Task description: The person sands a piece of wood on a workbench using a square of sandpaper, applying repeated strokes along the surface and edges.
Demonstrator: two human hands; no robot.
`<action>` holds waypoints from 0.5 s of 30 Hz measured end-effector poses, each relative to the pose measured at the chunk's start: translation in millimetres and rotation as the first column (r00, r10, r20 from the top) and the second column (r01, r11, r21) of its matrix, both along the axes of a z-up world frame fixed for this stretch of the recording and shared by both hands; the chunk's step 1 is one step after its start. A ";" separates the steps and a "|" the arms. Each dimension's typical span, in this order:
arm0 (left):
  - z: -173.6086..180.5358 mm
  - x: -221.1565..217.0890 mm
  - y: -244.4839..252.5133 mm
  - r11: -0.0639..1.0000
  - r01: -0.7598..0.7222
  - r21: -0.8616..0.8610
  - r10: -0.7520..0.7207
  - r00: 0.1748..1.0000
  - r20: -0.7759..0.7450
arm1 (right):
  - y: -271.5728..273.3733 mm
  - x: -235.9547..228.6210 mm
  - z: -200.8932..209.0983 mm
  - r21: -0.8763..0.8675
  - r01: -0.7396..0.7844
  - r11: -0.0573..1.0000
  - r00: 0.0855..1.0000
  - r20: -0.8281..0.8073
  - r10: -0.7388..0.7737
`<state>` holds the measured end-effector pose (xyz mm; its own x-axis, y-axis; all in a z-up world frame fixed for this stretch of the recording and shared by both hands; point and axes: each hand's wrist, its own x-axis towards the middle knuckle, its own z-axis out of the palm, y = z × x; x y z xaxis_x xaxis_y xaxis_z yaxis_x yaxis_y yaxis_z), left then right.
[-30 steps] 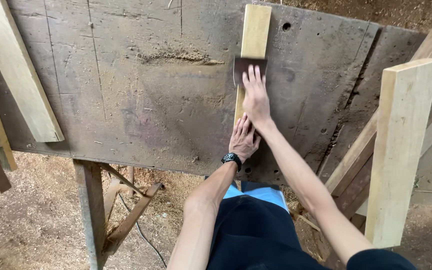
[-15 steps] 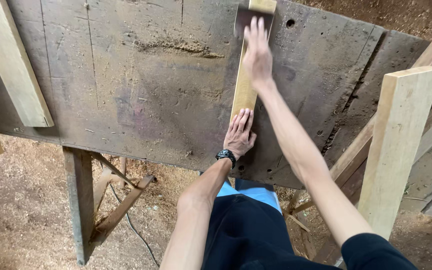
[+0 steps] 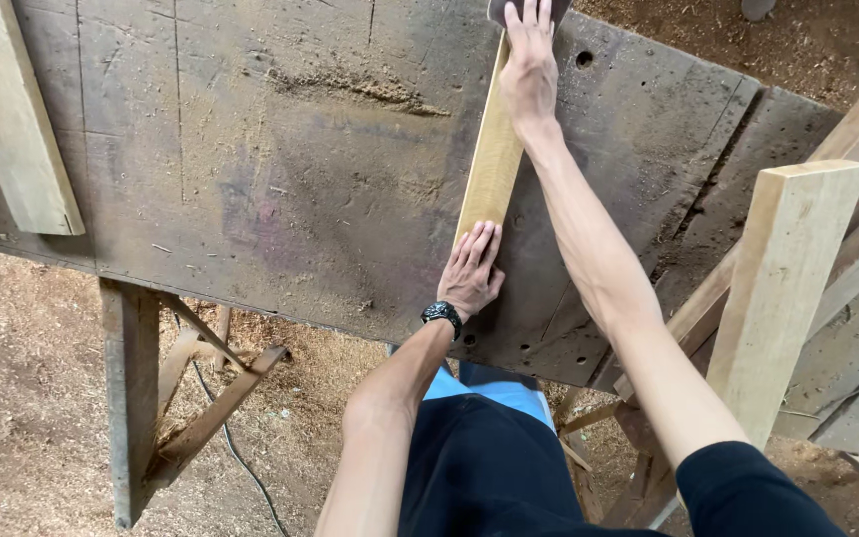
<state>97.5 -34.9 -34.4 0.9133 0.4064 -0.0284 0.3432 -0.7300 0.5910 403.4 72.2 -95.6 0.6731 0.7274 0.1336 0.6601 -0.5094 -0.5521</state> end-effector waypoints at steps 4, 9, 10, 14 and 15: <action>2.8 0.5 -1.8 1.000 -0.009 -0.023 0.009 1.000 -0.007 | -17.6 -2.4 -5.4 -0.074 -0.043 0.996 0.999 0.013 0.044; -0.1 2.7 1.6 1.000 -0.014 0.024 0.015 1.000 -0.006 | -38.0 -3.8 6.7 -0.045 -0.191 0.981 0.979 0.063 0.194; -0.9 0.3 0.5 1.000 -0.013 0.015 0.014 1.000 -0.006 | -31.5 -0.4 9.1 -0.028 -0.201 0.979 0.976 0.075 0.203; -3.9 -1.0 -2.1 1.000 -0.013 0.012 0.013 1.000 0.009 | 4.6 26.2 35.5 -0.064 -0.097 0.993 0.980 -0.181 0.084; -2.6 -5.3 -3.0 1.000 -0.012 0.006 0.012 1.000 0.003 | 4.8 26.0 40.0 -0.106 -0.039 0.994 0.940 -0.341 0.000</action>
<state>92.2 -37.9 -37.1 0.9086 0.4171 -0.0231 0.3499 -0.7296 0.5876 429.4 77.0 -55.6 0.6500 0.7380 -0.1812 0.4534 -0.5680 -0.6869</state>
